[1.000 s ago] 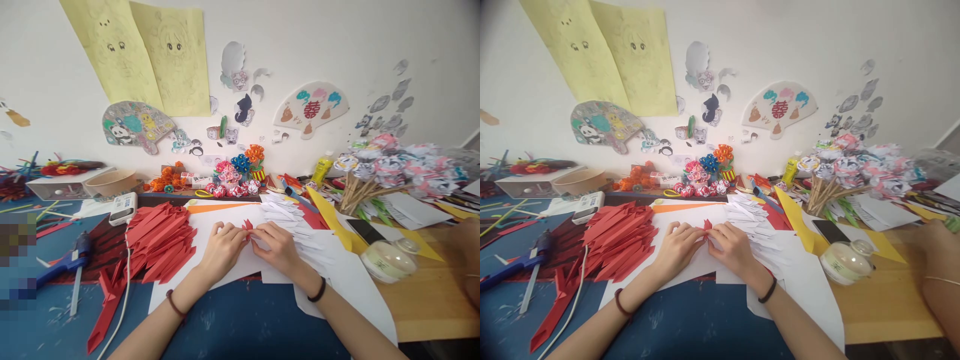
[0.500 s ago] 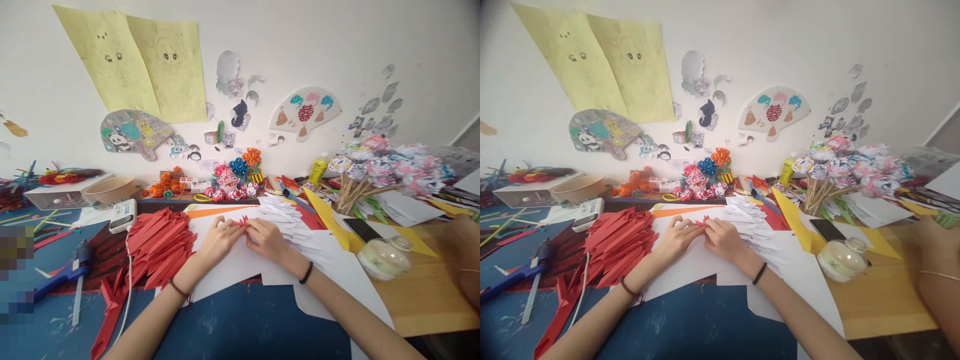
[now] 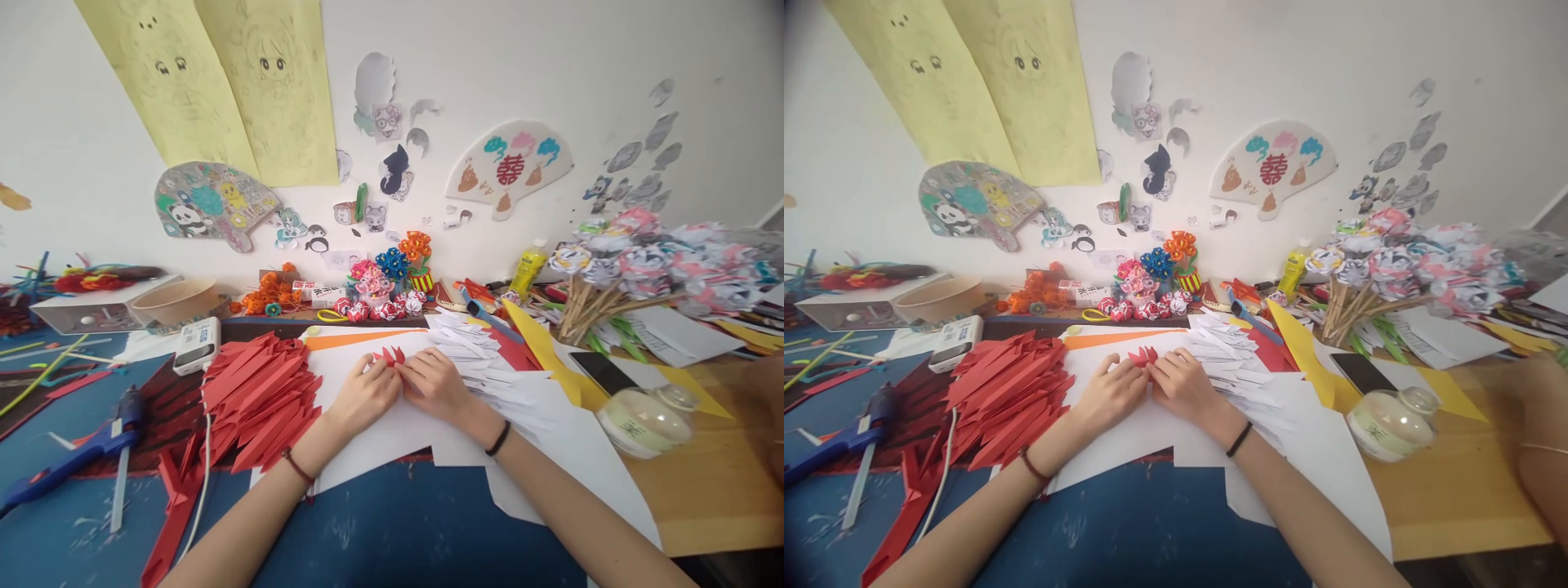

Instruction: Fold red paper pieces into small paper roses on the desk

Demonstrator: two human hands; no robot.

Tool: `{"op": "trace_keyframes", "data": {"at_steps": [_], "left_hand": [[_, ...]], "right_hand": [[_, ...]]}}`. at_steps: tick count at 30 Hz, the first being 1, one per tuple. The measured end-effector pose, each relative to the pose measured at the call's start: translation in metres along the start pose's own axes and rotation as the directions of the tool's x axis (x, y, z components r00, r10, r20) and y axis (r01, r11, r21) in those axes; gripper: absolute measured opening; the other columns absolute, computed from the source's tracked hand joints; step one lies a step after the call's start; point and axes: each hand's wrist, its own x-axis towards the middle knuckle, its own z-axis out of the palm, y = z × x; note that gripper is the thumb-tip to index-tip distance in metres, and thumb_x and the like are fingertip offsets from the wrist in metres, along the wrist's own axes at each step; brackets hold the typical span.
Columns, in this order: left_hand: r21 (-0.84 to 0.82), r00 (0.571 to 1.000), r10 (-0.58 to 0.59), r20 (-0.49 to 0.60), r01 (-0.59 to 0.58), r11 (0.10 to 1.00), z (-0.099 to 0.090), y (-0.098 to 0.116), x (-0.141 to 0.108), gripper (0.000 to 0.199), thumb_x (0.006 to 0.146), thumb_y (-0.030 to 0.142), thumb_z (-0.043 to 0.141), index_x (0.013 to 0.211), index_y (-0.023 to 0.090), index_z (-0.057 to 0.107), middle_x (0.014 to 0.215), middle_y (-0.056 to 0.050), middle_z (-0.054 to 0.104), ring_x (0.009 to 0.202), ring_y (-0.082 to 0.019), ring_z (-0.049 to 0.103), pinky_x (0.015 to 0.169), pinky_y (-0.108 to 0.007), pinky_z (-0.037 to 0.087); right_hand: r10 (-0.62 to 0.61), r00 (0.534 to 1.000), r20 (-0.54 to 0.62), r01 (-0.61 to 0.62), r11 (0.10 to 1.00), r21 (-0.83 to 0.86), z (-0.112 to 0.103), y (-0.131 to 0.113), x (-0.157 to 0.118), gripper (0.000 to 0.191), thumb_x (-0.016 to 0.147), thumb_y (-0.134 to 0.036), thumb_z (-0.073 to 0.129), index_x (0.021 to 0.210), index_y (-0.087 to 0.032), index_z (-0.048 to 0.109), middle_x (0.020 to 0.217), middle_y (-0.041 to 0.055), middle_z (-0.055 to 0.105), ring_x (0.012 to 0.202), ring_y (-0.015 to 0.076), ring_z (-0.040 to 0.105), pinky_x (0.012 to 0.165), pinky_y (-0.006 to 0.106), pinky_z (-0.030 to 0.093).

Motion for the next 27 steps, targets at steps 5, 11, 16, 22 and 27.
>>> {"op": "trace_keyframes", "data": {"at_steps": [5,11,16,22,27], "left_hand": [[0.015,0.999,0.019,0.033,-0.020,1.000,-0.0017,0.0003,-0.0030,0.019,0.097,0.013,0.041,0.089,0.016,0.058,0.081,-0.004,0.064,0.083,-0.018,0.057,0.085,-0.037,0.041],[0.011,0.997,0.077,0.002,-0.077,0.997,-0.0058,-0.0004,-0.0026,0.017,0.097,0.010,0.043,0.103,0.013,0.058,0.092,-0.007,0.068,0.089,-0.019,0.060,0.086,-0.037,0.039],[-0.046,0.995,0.083,0.061,-0.080,0.996,-0.0036,-0.0017,-0.0040,0.021,0.099,0.012,0.039,0.105,0.016,0.058,0.089,-0.006,0.067,0.085,-0.018,0.059,0.083,-0.037,0.041],[-0.077,0.995,0.034,0.099,-0.026,0.997,0.0000,-0.0025,-0.0071,0.018,0.100,0.016,0.041,0.097,0.018,0.058,0.081,-0.003,0.065,0.085,-0.017,0.057,0.085,-0.037,0.040],[-0.069,0.996,0.024,0.088,-0.018,0.997,-0.0007,-0.0018,-0.0073,0.017,0.100,0.017,0.042,0.095,0.018,0.058,0.078,-0.001,0.064,0.083,-0.016,0.056,0.085,-0.036,0.038]], "right_hand": [[-0.020,1.000,0.019,0.019,0.996,0.083,0.0023,0.0031,-0.0031,0.017,0.093,-0.014,0.050,0.099,-0.015,0.065,0.082,0.0056,0.066,0.080,0.0186,0.057,0.072,0.034,0.043],[-0.006,0.999,0.052,0.002,0.996,0.089,-0.0015,0.0033,-0.0049,0.013,0.093,-0.014,0.054,0.092,-0.017,0.067,0.080,0.0039,0.066,0.078,0.0177,0.055,0.071,0.033,0.040],[0.039,0.997,0.063,-0.042,0.998,0.050,-0.0023,0.0013,-0.0055,0.014,0.094,-0.016,0.056,0.087,-0.019,0.068,0.080,0.0031,0.067,0.076,0.0166,0.053,0.068,0.033,0.036],[-0.006,0.997,0.073,0.001,0.998,0.062,-0.0030,0.0021,-0.0060,0.020,0.096,-0.015,0.052,0.087,-0.018,0.069,0.075,0.0029,0.065,0.073,0.0166,0.051,0.066,0.033,0.033],[-0.023,0.998,0.063,0.017,0.995,0.097,-0.0043,0.0020,-0.0053,0.028,0.096,-0.012,0.046,0.080,-0.017,0.068,0.070,0.0031,0.063,0.070,0.0166,0.048,0.064,0.033,0.032]]}}
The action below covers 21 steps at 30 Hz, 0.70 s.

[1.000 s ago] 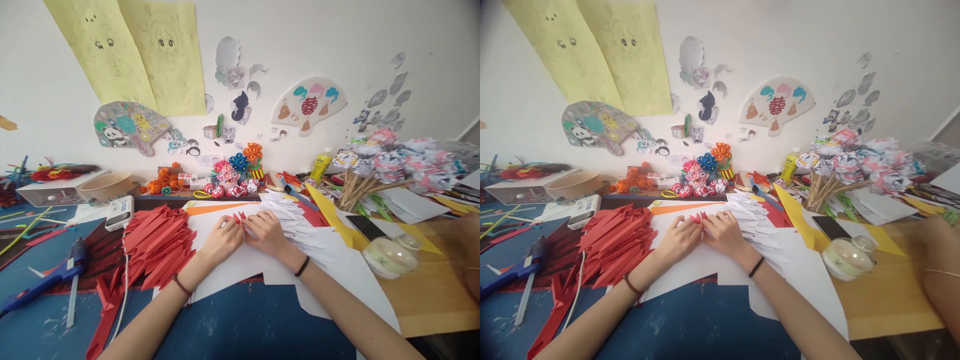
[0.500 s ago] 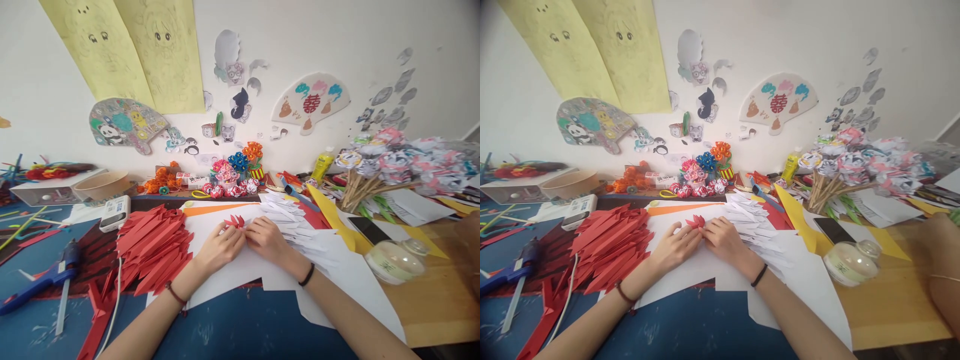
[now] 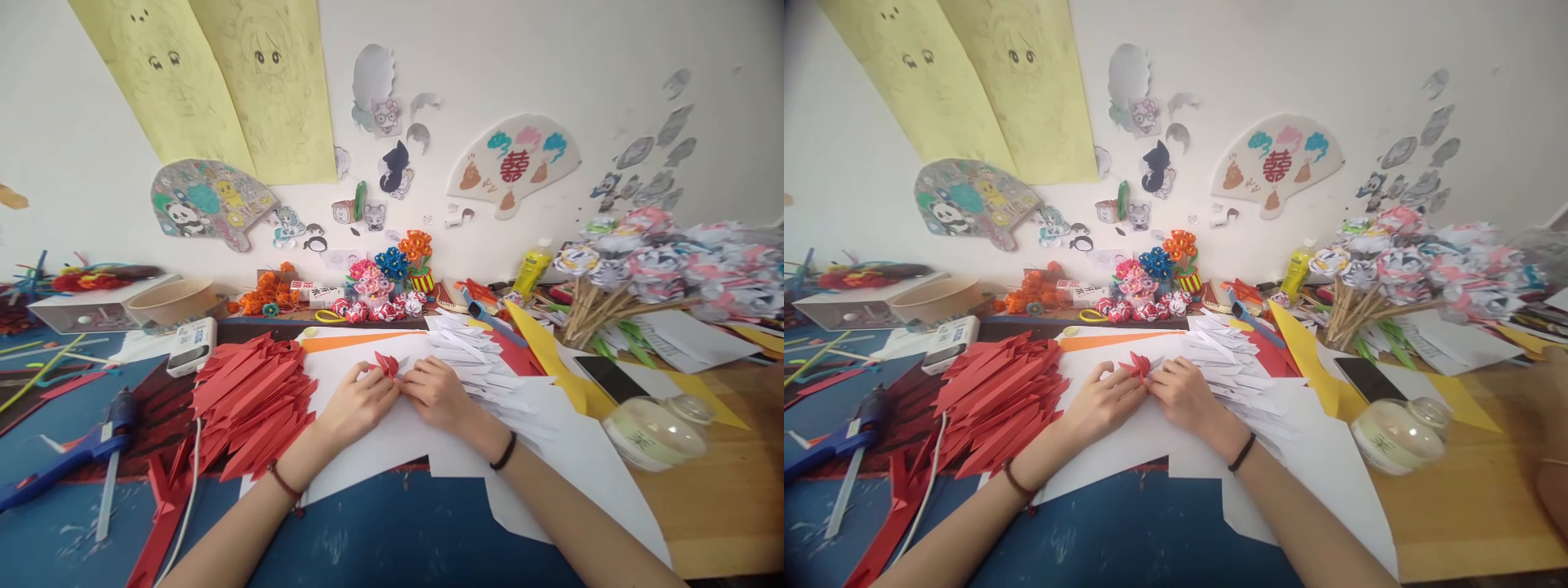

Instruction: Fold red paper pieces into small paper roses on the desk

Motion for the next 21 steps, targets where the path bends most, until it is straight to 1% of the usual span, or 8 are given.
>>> {"op": "trace_keyframes", "data": {"at_steps": [3,8,13,17,21], "left_hand": [[-0.005,1.000,0.000,-0.026,0.000,1.000,-0.0005,0.0004,0.0004,0.016,0.099,0.017,0.044,0.094,0.018,0.059,0.079,-0.001,0.065,0.083,-0.016,0.056,0.084,-0.036,0.037],[-0.099,0.994,-0.082,-0.072,0.075,0.992,-0.0010,-0.0007,-0.0022,0.018,0.097,0.017,0.044,0.094,0.019,0.061,0.083,-0.002,0.069,0.083,-0.016,0.058,0.083,-0.035,0.036],[-0.168,0.987,-0.144,-0.075,0.130,0.977,-0.0011,-0.0018,-0.0057,0.017,0.095,0.017,0.046,0.094,0.019,0.064,0.081,-0.002,0.069,0.081,-0.015,0.058,0.082,-0.035,0.036],[-0.173,0.987,-0.133,-0.086,0.117,0.978,-0.0018,-0.0028,-0.0050,0.018,0.096,0.018,0.047,0.096,0.019,0.064,0.081,-0.002,0.070,0.080,-0.015,0.058,0.082,-0.035,0.035],[-0.164,0.990,-0.101,-0.094,0.085,0.983,-0.0026,-0.0035,-0.0033,0.015,0.095,0.016,0.048,0.093,0.018,0.063,0.079,-0.001,0.069,0.078,-0.015,0.056,0.081,-0.035,0.035]], "right_hand": [[-0.005,1.000,-0.006,0.005,1.000,0.007,-0.0003,0.0001,-0.0001,0.027,0.095,-0.011,0.046,0.081,-0.017,0.068,0.071,0.0031,0.063,0.070,0.0167,0.049,0.063,0.033,0.032],[-0.049,0.999,-0.010,0.048,0.998,-0.031,-0.0010,0.0000,-0.0009,0.026,0.098,-0.011,0.044,0.089,-0.016,0.068,0.076,0.0035,0.065,0.073,0.0163,0.051,0.065,0.032,0.035],[-0.077,0.997,0.005,0.078,0.994,-0.071,-0.0032,-0.0035,0.0006,0.028,0.101,-0.013,0.041,0.091,-0.015,0.067,0.077,0.0042,0.064,0.073,0.0158,0.053,0.063,0.032,0.035],[-0.110,0.994,0.014,0.110,0.989,-0.098,-0.0052,-0.0051,0.0024,0.028,0.101,-0.015,0.041,0.088,-0.014,0.066,0.073,0.0041,0.061,0.071,0.0156,0.053,0.062,0.031,0.035],[-0.177,0.984,0.032,0.179,0.974,-0.137,-0.0053,-0.0041,0.0023,0.029,0.101,-0.012,0.040,0.086,-0.011,0.064,0.071,0.0042,0.058,0.067,0.0159,0.050,0.061,0.031,0.035]]}}
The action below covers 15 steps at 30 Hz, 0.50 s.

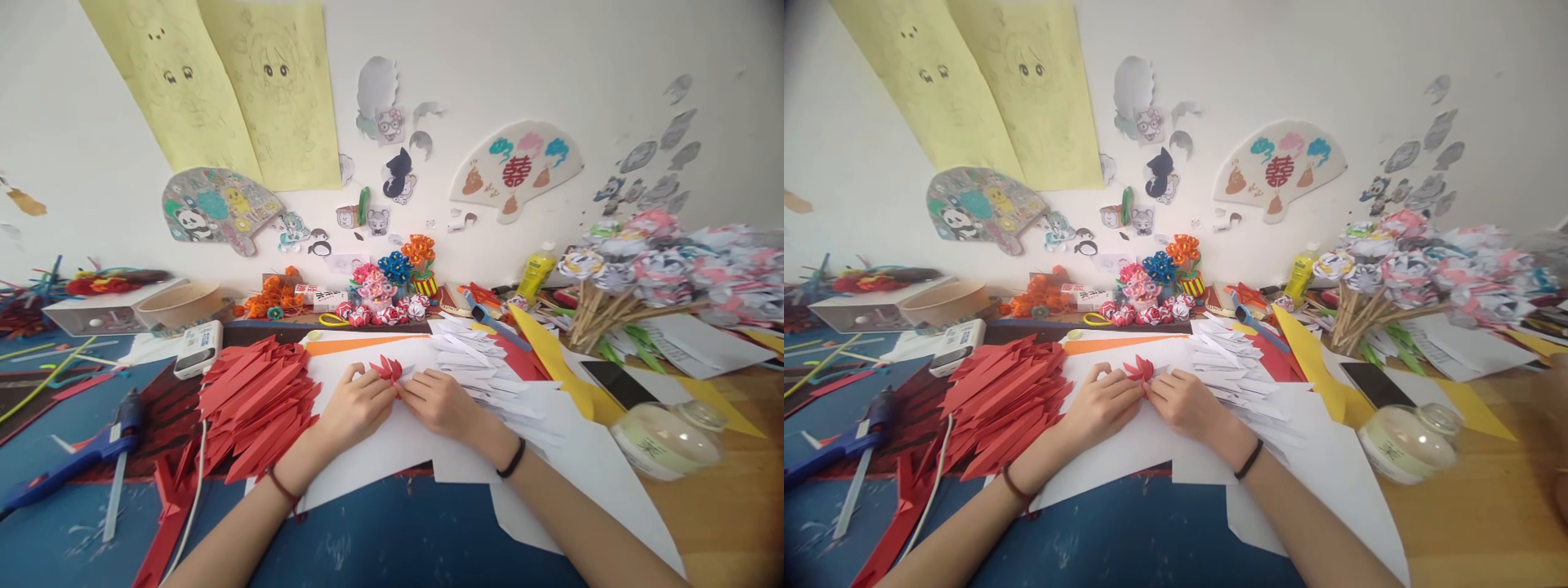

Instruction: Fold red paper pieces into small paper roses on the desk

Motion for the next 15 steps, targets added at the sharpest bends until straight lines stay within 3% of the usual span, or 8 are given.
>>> {"op": "trace_keyframes", "data": {"at_steps": [15], "left_hand": [[0.068,0.993,0.084,0.081,-0.090,0.994,0.0002,-0.0022,-0.0007,0.019,0.097,0.016,0.044,0.084,0.017,0.057,0.072,0.000,0.060,0.075,-0.015,0.052,0.074,-0.033,0.033]], "right_hand": [[0.068,0.997,0.027,-0.072,0.978,0.198,0.0040,0.0009,-0.0021,0.023,0.099,-0.017,0.045,0.088,-0.014,0.065,0.074,0.0039,0.061,0.070,0.0168,0.053,0.062,0.031,0.042]]}}
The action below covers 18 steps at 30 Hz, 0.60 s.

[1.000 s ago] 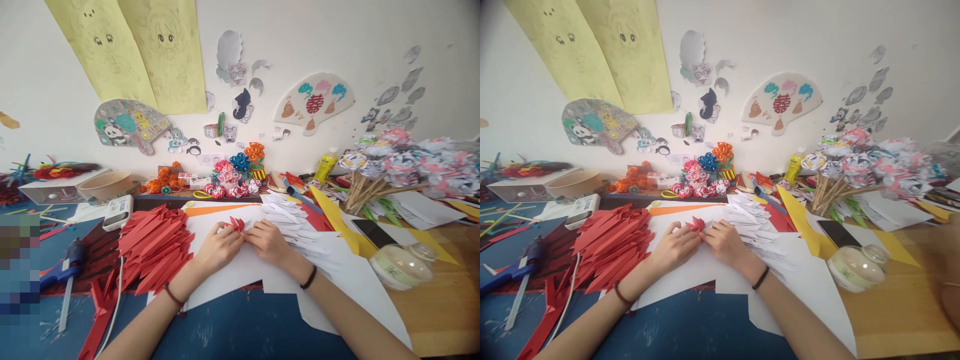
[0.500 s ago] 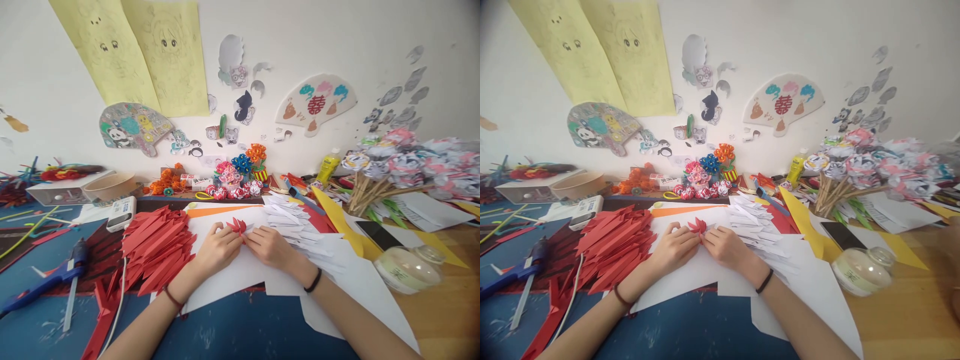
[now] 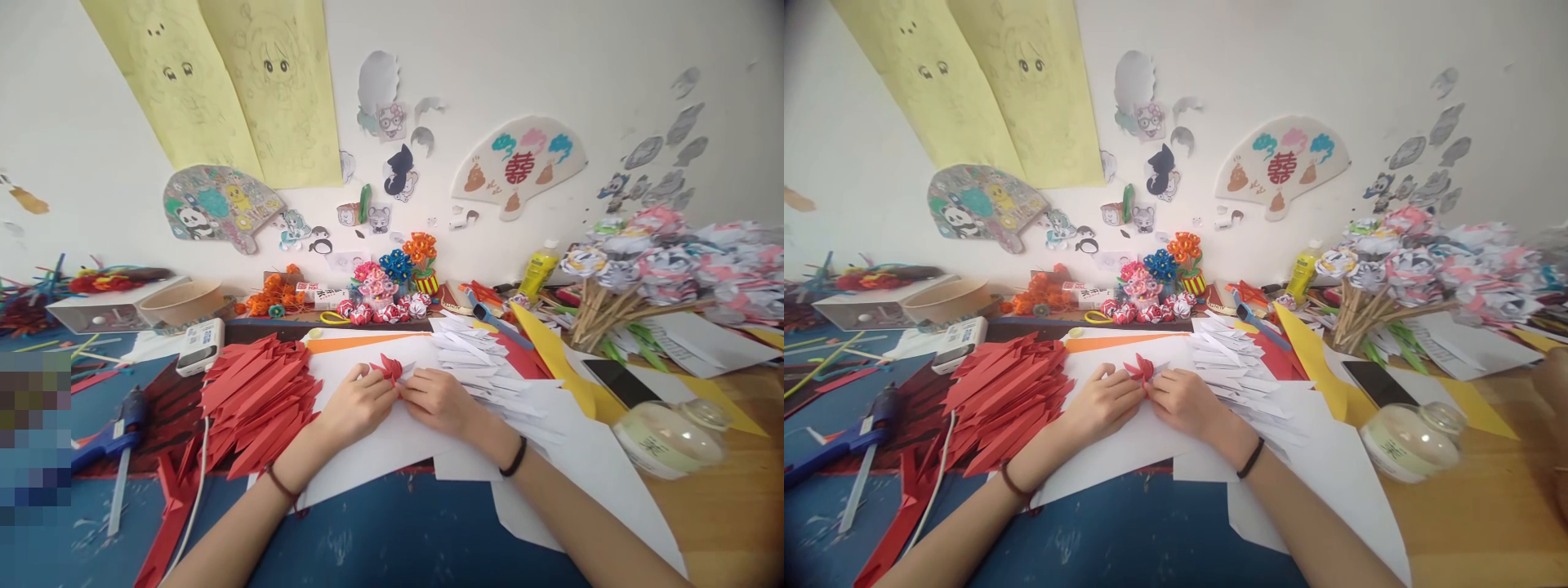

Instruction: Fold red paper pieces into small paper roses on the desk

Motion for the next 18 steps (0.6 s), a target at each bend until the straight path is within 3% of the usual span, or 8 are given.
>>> {"op": "trace_keyframes", "data": {"at_steps": [7,11,18], "left_hand": [[0.128,0.999,0.001,0.052,-0.007,0.992,-0.0016,0.0053,0.0002,0.016,0.099,0.015,0.042,0.093,0.015,0.057,0.084,-0.003,0.065,0.080,-0.017,0.057,0.076,-0.035,0.036],[0.169,0.999,0.036,0.020,-0.039,0.985,-0.0048,0.0073,0.0015,0.015,0.098,0.013,0.042,0.095,0.013,0.057,0.084,-0.005,0.065,0.080,-0.017,0.059,0.072,-0.034,0.039],[0.263,0.960,0.272,-0.057,-0.249,0.932,-0.0087,0.0085,0.0066,0.014,0.095,0.009,0.047,0.101,0.010,0.059,0.080,-0.006,0.065,0.076,-0.017,0.059,0.074,-0.034,0.046]], "right_hand": [[0.050,0.997,-0.052,-0.050,0.999,0.002,-0.0017,-0.0019,0.0001,0.022,0.099,-0.015,0.047,0.086,-0.014,0.065,0.073,0.0036,0.061,0.068,0.0161,0.053,0.061,0.030,0.044],[0.059,0.996,-0.071,-0.059,0.998,-0.007,-0.0017,-0.0042,0.0013,0.024,0.099,-0.016,0.046,0.083,-0.015,0.064,0.071,0.0028,0.059,0.066,0.0154,0.051,0.060,0.029,0.042],[0.068,0.996,-0.063,-0.071,0.997,-0.042,0.0023,-0.0044,-0.0021,0.021,0.099,-0.018,0.048,0.085,-0.015,0.064,0.071,0.0026,0.059,0.066,0.0160,0.050,0.059,0.031,0.038]]}}
